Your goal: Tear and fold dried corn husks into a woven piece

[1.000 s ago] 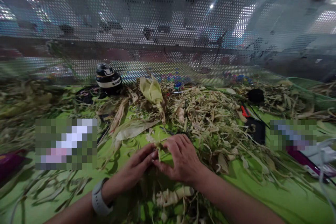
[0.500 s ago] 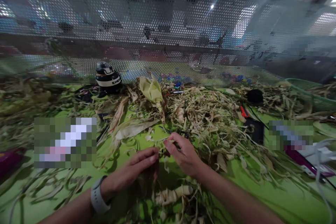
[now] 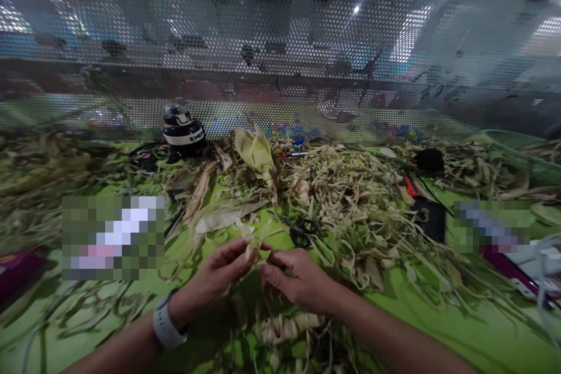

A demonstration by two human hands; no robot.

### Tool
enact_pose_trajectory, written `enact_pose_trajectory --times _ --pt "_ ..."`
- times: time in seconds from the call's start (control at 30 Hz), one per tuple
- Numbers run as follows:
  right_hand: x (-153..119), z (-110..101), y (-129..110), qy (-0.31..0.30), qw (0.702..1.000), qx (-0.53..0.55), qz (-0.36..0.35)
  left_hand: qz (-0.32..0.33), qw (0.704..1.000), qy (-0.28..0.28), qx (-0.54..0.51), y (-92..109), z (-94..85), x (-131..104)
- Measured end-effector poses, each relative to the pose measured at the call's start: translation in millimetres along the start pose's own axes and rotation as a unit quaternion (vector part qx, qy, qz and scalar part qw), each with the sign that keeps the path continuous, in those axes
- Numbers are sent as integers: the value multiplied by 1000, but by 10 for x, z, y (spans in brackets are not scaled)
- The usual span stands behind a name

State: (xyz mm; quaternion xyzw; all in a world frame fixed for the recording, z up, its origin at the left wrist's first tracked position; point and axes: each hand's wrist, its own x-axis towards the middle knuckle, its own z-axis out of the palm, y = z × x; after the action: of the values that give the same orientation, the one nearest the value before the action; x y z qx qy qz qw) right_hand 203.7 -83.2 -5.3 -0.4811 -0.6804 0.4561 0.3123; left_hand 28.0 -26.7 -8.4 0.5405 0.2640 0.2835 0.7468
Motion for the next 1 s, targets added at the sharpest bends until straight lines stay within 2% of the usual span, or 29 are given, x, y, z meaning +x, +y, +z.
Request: enact_pose_trajectory --times 0.1,0.3,0.33,0.4,0.47,0.53,0.6,0.63,0.7,0.77,0.87,0.93,1.0 --pt "-9 -51 -19 -20 997 67 38 16 999 27 10 10 -43 4" --pt "-2 -172 -13 -64 994 63 69 17 999 11 40 23 -117 20" --pt "-1 -177 -5 -49 997 43 52 15 998 4 57 38 -115 22" --pt "1 -174 -1 20 999 -37 -17 19 995 -2 103 66 -96 24" --pt "2 -155 -17 116 974 -162 -109 33 987 4 158 78 -63 21" --pt "6 -118 -40 186 922 -289 -180 47 977 5 206 64 -23 14" --pt "16 -68 -54 217 876 -372 -215 54 969 0 243 35 13 4" --pt "23 -44 -54 221 867 -388 -222 54 964 -2 261 22 26 -1" --pt "38 -4 -44 221 876 -371 -215 54 955 -13 292 7 41 -10" --pt "48 16 -25 220 915 -289 -173 66 945 -26 318 10 39 -16" --pt "52 16 9 200 971 -109 -77 96 937 -31 334 37 20 -15" --pt "52 4 27 181 983 -24 -35 107 930 -33 350 52 7 -7" --pt "56 -13 33 171 985 9 -17 108 919 -33 378 54 -5 5"
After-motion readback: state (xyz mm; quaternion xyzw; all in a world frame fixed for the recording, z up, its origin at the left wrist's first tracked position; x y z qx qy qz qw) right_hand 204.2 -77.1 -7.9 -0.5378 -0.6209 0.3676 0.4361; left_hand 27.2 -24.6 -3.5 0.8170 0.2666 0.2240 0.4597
